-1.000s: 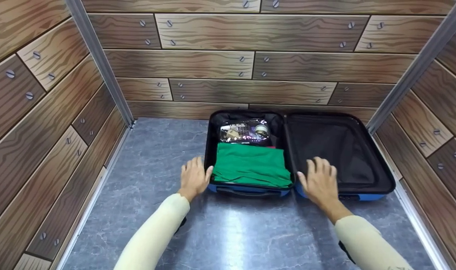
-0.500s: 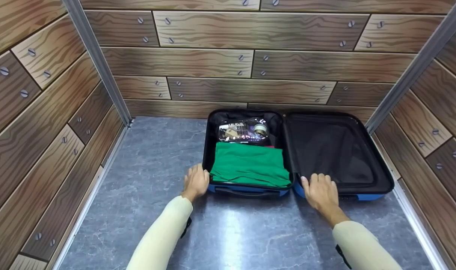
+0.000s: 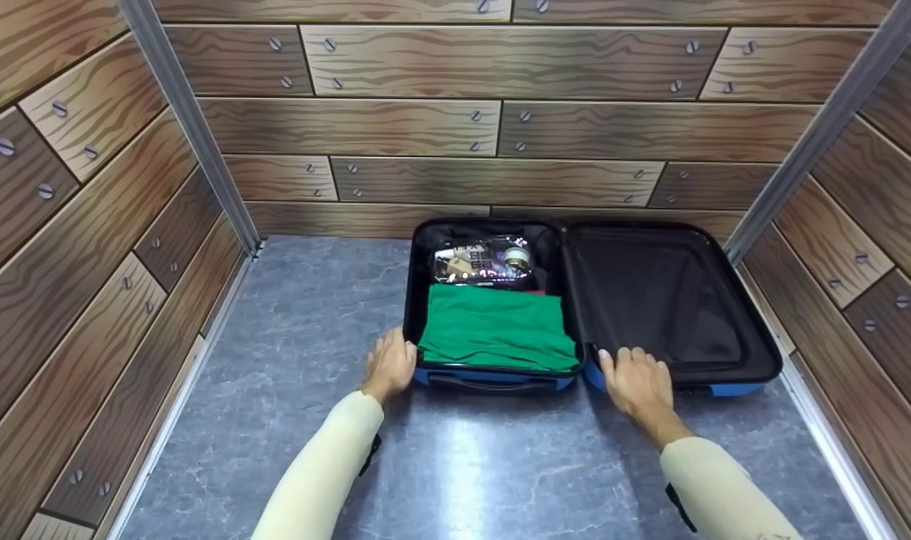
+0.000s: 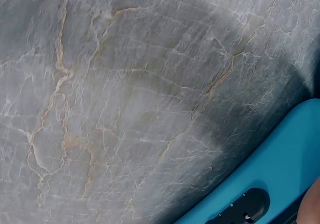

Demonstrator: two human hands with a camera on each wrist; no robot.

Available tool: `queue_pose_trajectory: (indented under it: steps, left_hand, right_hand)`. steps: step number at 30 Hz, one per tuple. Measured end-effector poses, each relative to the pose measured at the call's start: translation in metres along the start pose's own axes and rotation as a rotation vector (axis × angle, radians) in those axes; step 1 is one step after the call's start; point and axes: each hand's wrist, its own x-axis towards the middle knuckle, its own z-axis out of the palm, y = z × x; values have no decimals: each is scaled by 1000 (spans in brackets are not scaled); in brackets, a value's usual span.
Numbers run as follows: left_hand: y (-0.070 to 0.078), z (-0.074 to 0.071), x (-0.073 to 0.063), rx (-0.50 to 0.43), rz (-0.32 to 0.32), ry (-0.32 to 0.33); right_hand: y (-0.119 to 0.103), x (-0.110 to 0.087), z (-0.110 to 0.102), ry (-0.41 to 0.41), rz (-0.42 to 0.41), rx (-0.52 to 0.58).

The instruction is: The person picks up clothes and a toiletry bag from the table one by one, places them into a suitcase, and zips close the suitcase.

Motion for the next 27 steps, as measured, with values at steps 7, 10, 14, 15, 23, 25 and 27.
queue_pose_trajectory:
  steps: [7,10,14,15,23,25,27]
  left_hand:
    - [3,3,0,-20,3,-3]
    - [1,2,-1,-17,6,-12]
    - [-2,-2,-5,2,13,-15]
    - [-2,-3,-7,5,20,-12]
    - [-16,-7,-31,5,91,-5]
    - [-20,-7,-38,-6,98,6]
    - [-23,-6,-45,-21,103,11]
  right_hand:
    - [2,-3,-1,-4,4,2]
    - [1,-4,-1,-7,5,-2]
    - [-3,-7,0,0,0,-7]
    - [-4,-9,0,6,0,-9]
    - [-14,-37,0,15,3,-22]
    - [-15,-45,-1,16,-10,-19]
    - [-15,-54,-4,21,-21,-15]
